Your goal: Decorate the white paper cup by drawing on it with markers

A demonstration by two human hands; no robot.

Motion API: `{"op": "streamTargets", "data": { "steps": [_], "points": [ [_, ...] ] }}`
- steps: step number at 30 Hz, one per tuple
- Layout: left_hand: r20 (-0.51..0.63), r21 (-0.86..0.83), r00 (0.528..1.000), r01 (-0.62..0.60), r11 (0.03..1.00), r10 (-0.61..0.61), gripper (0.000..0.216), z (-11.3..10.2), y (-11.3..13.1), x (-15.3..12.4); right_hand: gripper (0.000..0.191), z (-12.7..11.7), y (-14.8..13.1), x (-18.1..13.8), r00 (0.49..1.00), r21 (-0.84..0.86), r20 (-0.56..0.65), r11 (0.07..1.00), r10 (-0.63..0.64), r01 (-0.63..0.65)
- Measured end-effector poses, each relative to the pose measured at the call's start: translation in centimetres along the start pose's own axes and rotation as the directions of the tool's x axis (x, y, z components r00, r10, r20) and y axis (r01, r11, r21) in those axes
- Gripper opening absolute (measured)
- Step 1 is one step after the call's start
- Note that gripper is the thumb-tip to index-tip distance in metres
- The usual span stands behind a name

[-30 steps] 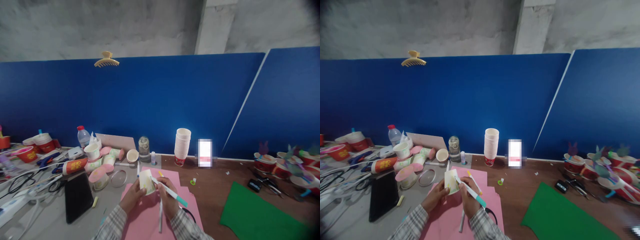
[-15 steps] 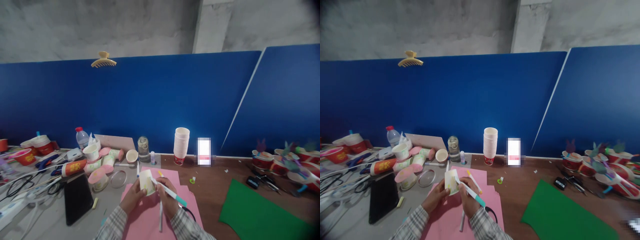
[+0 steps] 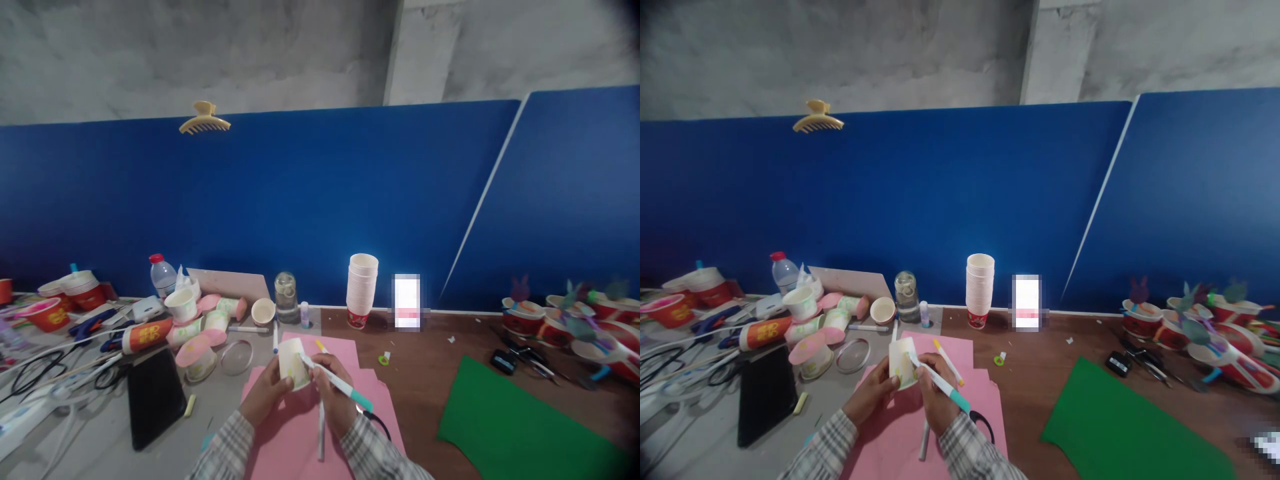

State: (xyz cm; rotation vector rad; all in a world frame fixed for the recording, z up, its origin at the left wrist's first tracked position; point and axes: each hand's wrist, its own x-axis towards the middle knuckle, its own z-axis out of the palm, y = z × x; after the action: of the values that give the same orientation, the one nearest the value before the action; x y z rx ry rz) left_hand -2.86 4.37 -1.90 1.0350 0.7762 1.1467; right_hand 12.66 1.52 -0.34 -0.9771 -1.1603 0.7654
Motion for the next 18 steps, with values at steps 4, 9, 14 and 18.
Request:
{"op": "streamTargets", "data": {
  "steps": [4, 9, 14, 18],
  "points": [
    [-0.015, 0.020, 1.000, 0.007, 1.000, -0.007, 0.067, 0.16, 0.29, 0.03, 0.011, -0.03, 0.06, -0.03, 1.000, 0.004, 0.001, 1.000, 0.001, -0.001],
    [-0.011, -0.006, 1.000, 0.019, 1.000, -0.019, 0.067, 0.31, 0.43, -0.08, 0.012, -0.07, -0.46, -0.17, 1.000, 0.013, 0.007, 1.000, 0.005, -0.005],
    [-0.001, -0.014, 1.000, 0.016, 1.000, -0.016, 0.067, 0.21, 0.20, -0.10, 0.013, -0.10, -0.38, -0.17, 1.000, 0.015, -0.018, 1.000, 0.010, -0.010],
    [-0.005, -0.015, 1.000, 0.002, 1.000, -0.002, 0.065, 0.21, 0.13, -0.08, 0.013, -0.07, -0.18, -0.11, 1.000, 0.015, -0.018, 1.000, 0.021, -0.020]
  ]
}}
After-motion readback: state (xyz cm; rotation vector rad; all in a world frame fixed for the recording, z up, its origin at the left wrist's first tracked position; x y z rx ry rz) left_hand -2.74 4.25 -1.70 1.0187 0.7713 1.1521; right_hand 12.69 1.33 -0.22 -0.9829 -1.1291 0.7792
